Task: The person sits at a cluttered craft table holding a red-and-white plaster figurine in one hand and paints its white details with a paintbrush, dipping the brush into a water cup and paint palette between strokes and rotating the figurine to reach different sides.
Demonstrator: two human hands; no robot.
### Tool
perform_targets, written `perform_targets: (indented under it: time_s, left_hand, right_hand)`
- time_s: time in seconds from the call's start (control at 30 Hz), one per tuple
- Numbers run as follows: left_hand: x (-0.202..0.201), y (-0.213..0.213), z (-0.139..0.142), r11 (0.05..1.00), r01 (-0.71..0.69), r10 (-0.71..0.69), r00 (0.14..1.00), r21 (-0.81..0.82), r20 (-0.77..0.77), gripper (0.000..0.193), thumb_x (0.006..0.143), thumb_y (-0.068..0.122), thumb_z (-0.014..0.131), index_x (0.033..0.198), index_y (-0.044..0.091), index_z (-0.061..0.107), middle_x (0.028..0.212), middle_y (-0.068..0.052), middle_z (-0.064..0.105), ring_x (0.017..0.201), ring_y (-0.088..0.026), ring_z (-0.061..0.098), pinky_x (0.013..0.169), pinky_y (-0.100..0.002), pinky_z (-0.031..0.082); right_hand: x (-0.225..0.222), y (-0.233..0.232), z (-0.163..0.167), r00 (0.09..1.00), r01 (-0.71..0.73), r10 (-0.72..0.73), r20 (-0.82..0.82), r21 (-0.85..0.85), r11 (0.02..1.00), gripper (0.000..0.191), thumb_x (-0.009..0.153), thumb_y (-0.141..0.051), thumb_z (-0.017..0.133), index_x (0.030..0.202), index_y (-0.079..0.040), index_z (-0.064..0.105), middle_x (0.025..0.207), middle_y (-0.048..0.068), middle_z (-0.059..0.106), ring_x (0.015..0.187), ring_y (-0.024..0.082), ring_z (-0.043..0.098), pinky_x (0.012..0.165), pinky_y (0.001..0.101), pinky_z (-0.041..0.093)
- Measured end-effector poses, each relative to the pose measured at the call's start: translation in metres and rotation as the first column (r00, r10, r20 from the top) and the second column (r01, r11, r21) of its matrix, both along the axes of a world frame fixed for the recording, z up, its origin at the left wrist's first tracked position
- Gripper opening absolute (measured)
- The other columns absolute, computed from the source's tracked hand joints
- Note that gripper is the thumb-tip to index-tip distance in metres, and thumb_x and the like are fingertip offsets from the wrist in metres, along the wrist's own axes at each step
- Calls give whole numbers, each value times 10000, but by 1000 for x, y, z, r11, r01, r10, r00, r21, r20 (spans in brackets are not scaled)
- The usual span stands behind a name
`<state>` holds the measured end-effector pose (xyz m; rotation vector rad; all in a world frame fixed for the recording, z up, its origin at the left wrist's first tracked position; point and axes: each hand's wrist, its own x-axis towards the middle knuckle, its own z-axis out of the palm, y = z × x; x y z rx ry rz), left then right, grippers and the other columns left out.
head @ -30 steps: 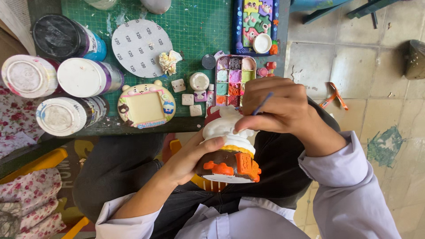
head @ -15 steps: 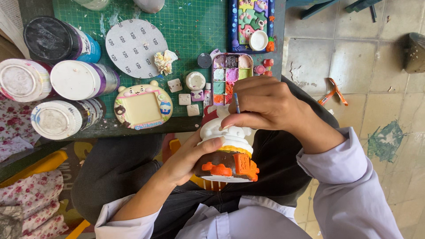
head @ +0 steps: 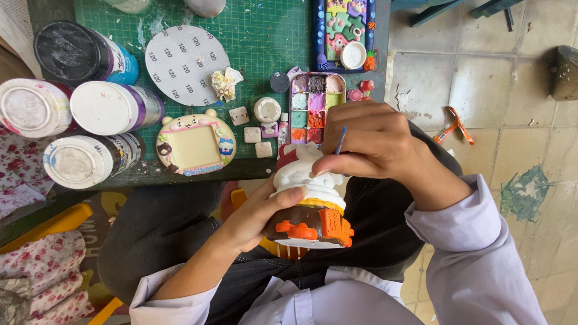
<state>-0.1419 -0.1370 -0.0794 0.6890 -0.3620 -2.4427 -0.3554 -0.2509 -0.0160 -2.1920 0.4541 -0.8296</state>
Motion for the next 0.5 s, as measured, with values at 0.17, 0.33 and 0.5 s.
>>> perform_targets:
  time_s: [0.17, 0.33, 0.5]
  left_hand:
    - [0, -2, 2, 1000, -14, 13, 994, -8, -107, 771, 932, 400, 702, 1474, -62, 406, 1299, -182, 628, 1184, -250, 669, 1018, -394, 570]
    - [-1, -4, 8, 999, -27, 24, 994, -32, -102, 808, 931, 445, 710, 1471, -82, 422, 1275, -192, 641, 1155, -255, 687, 994, -388, 583]
    - [-1, -5, 9, 1000, -19, 17, 996, -22, -88, 831, 912, 467, 725, 1466, -73, 422, 1268, -188, 636, 1141, -245, 688, 983, -381, 586]
  right_hand:
    - [2, 0, 1, 999, -33, 31, -37, -60, 998, 284, 893, -166, 853, 805, 19, 655, 738, 111, 637, 678, 263, 649, 598, 380, 481]
    - [2, 0, 5, 999, -51, 52, 6, -59, 997, 300, 889, -180, 845, 796, 13, 635, 745, 105, 633, 686, 269, 646, 606, 383, 483]
    - [2, 0, 5, 998, -49, 45, -36, -120, 992, 296, 890, -180, 853, 805, 8, 641, 729, 101, 619, 674, 269, 637, 598, 389, 477]
